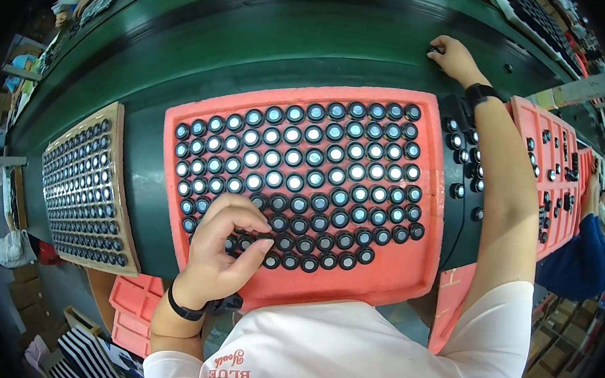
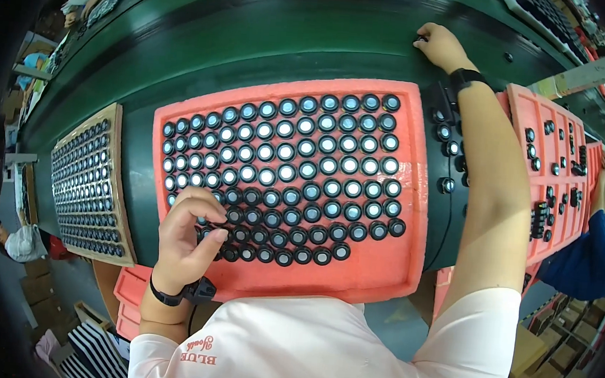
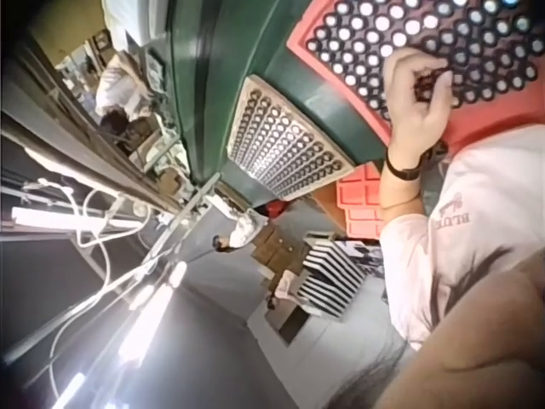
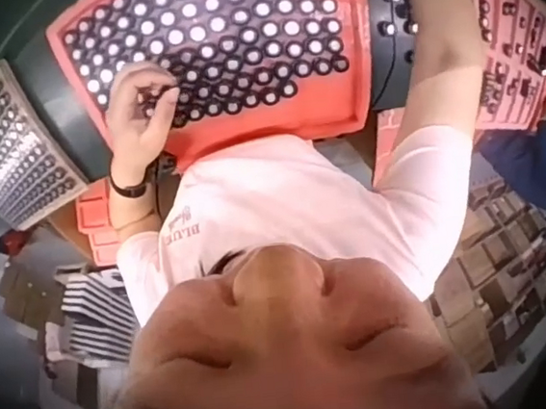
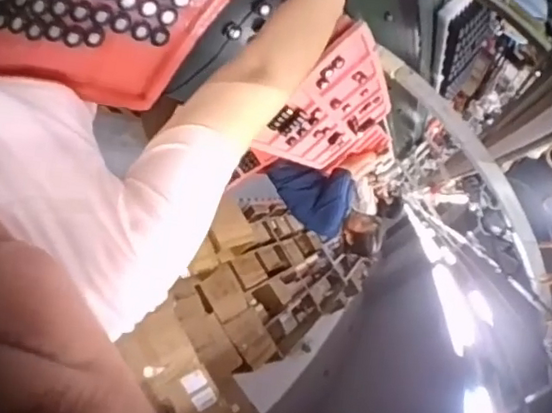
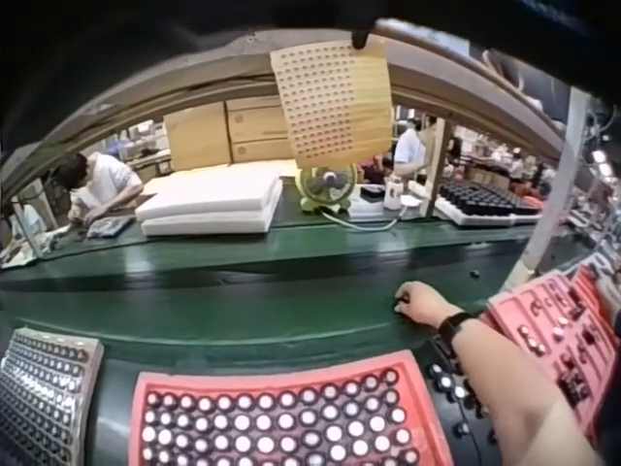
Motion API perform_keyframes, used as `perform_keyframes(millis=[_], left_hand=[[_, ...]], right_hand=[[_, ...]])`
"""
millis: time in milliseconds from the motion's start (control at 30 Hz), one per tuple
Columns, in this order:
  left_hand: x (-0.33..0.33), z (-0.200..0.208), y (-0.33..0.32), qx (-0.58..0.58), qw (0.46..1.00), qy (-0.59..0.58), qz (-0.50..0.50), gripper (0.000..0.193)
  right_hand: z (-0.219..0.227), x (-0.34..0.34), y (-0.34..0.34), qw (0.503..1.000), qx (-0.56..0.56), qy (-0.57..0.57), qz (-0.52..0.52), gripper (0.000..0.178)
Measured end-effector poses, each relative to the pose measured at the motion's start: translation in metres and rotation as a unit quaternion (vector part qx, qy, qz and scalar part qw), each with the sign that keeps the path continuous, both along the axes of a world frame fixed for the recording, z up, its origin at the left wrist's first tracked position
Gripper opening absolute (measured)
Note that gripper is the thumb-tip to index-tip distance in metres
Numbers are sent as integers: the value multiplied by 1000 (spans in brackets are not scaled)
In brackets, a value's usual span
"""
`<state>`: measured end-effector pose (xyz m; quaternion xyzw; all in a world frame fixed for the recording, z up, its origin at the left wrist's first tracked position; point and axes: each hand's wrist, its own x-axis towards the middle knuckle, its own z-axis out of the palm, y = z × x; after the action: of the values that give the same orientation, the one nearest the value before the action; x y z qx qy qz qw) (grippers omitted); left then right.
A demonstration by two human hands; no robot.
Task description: The person picks up two sensors from a tray, turns them over to inspect both sides, and touches them together. After separating the sensors, the person places them back into the tray and repeats the process.
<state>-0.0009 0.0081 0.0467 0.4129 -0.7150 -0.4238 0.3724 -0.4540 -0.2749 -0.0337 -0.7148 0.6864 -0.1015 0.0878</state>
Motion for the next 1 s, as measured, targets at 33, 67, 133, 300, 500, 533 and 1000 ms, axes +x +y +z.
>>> perform_keyframes(millis=[33,67,133,300,500,533,1000], left_hand=[[2,-1,-1,9,1000,12,8,22],[3,0,-1,18,999,25,16,22],[6,0,-5,18,999,40,15,20],[13,1,-11,33,994,100,41,15],[6,5,-19,39,987,155,26,12],[3,6,-21,26,986,163,15,12],[-14,-8,-11,-73,990,115,-34,22]], right_hand=[[7,4,5,997,13,-74,-12,39],[18,9,13,989,26,-147,-25,38],[40,17,43,931,48,-359,-44,37],[84,92,142,711,157,-685,25,37],[104,183,257,754,207,-622,29,22],[104,195,268,756,207,-621,28,22],[60,218,286,814,-63,-509,271,26]])
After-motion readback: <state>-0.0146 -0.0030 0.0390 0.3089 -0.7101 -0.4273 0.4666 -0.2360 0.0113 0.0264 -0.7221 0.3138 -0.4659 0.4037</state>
